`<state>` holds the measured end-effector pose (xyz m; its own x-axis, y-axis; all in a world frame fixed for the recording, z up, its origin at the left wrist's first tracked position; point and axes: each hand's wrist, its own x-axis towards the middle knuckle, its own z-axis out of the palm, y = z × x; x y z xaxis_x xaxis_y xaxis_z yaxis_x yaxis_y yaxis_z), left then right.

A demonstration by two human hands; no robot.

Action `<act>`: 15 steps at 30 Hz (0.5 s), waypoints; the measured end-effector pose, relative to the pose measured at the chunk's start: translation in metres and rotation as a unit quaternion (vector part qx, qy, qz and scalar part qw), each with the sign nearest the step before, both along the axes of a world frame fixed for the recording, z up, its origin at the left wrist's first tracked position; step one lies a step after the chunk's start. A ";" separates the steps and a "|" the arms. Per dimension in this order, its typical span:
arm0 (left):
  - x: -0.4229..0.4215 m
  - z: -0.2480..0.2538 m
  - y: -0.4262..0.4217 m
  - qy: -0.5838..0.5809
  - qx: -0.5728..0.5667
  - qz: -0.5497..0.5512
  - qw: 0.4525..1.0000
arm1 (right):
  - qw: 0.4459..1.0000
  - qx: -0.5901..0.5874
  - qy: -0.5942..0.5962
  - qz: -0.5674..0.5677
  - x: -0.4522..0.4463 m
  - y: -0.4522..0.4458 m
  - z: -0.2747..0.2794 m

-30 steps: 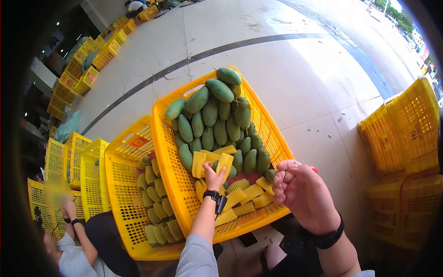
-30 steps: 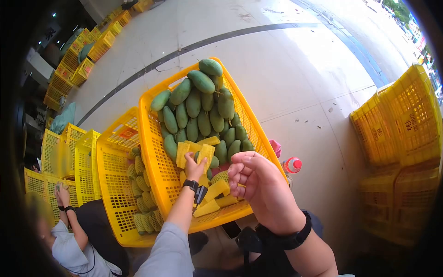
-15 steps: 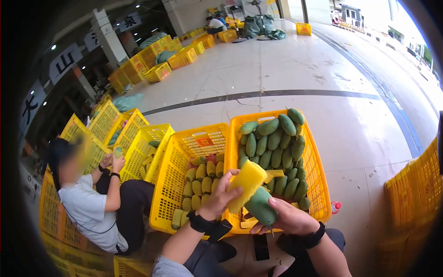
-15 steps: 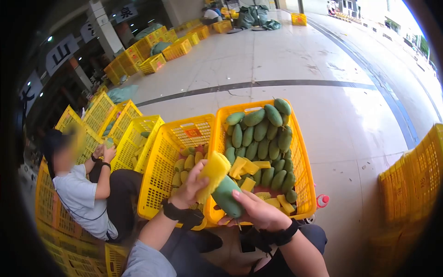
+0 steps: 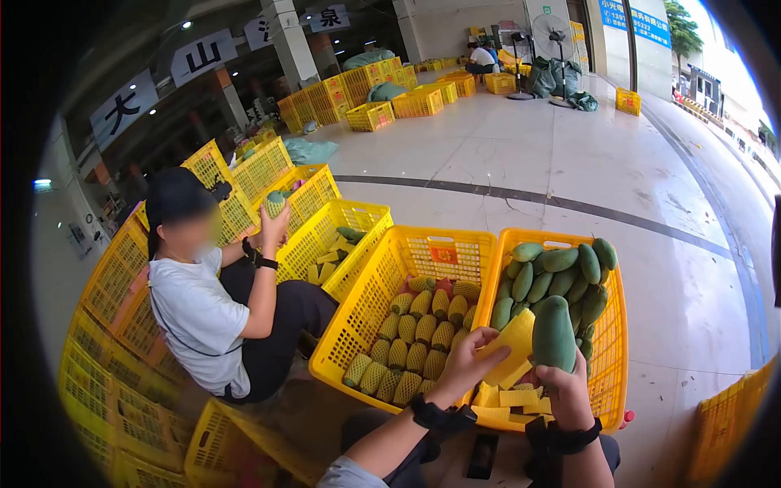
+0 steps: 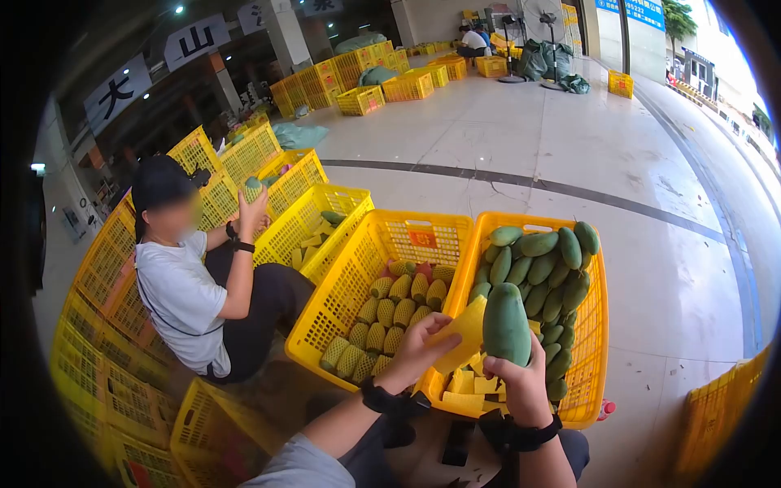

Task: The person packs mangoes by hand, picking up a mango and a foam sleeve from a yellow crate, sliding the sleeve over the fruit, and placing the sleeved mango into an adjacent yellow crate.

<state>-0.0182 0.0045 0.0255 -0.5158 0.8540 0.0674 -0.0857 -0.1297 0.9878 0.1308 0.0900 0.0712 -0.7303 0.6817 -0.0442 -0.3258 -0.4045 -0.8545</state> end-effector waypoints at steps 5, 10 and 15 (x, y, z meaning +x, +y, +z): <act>-0.001 0.023 -0.024 -0.059 0.069 -0.213 0.973 | 0.998 -0.050 0.013 0.032 0.001 0.008 -0.017; -0.004 0.030 -0.029 0.119 0.033 -0.239 0.963 | 0.998 -0.061 0.020 -0.014 -0.009 -0.007 -0.001; 0.001 0.032 -0.031 0.302 0.046 -0.118 0.945 | 0.999 -0.036 -0.017 -0.017 -0.014 -0.011 -0.005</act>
<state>-0.0174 -0.0268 0.0580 -0.1548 0.9164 0.3690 0.4536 -0.2659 0.8506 0.1169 0.0791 0.0657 -0.7047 0.6997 -0.1177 -0.3120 -0.4546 -0.8342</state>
